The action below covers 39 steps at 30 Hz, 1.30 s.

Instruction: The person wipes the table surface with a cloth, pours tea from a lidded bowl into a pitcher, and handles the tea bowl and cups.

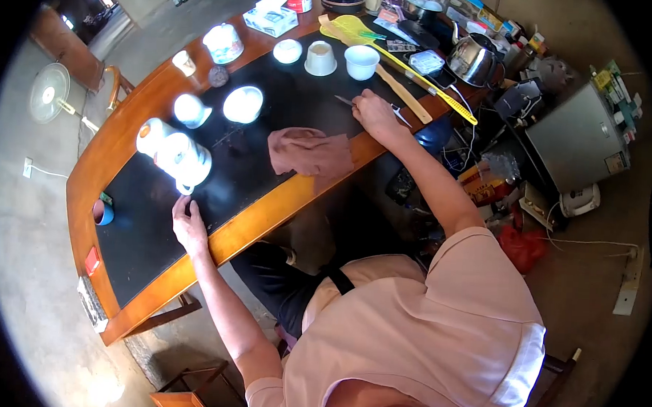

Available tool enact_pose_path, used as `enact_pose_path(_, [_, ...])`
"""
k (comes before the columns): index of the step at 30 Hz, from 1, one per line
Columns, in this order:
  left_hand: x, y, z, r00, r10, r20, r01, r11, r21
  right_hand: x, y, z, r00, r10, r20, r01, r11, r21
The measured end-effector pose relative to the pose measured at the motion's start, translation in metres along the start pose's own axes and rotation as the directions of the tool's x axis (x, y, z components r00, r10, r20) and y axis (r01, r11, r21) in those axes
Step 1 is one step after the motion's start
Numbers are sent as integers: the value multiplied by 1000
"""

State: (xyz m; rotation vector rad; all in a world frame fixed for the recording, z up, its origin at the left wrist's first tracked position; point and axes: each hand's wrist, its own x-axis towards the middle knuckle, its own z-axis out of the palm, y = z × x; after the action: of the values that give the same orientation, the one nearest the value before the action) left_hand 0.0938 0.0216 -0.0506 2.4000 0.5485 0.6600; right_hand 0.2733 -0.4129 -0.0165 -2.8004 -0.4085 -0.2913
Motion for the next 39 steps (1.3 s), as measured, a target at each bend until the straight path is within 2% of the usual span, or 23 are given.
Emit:
enact_pose_path(2, [0,-1,1,1000,-4,2,4,1000,-3,-2,0,-18,1000,1,-20,-1,1000,23])
enact_pose_path(3, [1,-1,1,1000,-9,3,9,1000,-6,-2,8,-24,992,15,-122,-12,999,31])
enact_pose_path(4, [0,-1,1,1000,-15,4,15,1000,-7,-3,13,-42,988,41,-149,-36,999,39])
enact_pose_path(6, [-1,0,0,999,-34,8,34,999,8,0,41,-59,978,145,-150,-162,981,-106])
enact_pose_path(8, [-1,4,-1,999,-31,10,31,999,24,3,91,-58,974,181,-139,-199,972,-128])
enact_pose_path(10, [0,3,0,1000,-17,8,17,1000,26,-7,110,-62,977,176,-117,-195,966,-172])
enact_pose_path(11, [-1,2,0,1000,-15,7,15,999,30,-7,125,-54,980,187,-62,-196,956,-220])
enact_pose_path(14, [0,-2,1,1000,-5,6,5,999,39,-15,134,-44,983,181,-35,-184,964,-191])
enact_pose_path(15, [0,-2,1,1000,0,8,0,999,41,-16,131,-43,972,229,-49,-234,961,-147])
enact_pose_path(19, [-1,4,0,1000,-7,10,6,998,60,-23,113,-49,951,164,-262,-173,985,-10])
enact_pose_path(22, [-3,7,-2,1000,-23,17,22,998,62,-28,95,-51,984,40,-172,-29,997,69])
enact_pose_path(24, [-1,2,0,1000,5,19,-6,999,46,-34,71,-51,992,10,-129,3,995,95])
enact_pose_path(26, [-2,2,0,1000,0,17,-1,999,49,-36,67,-41,988,-23,-150,25,1000,12])
enact_pose_path(29, [-2,6,-1,1000,-25,8,25,999,37,-35,75,-33,991,-21,-129,20,1000,-5])
enact_pose_path(39, [-1,4,-1,999,-31,21,30,999,43,-46,112,-38,960,-136,-243,115,989,-97])
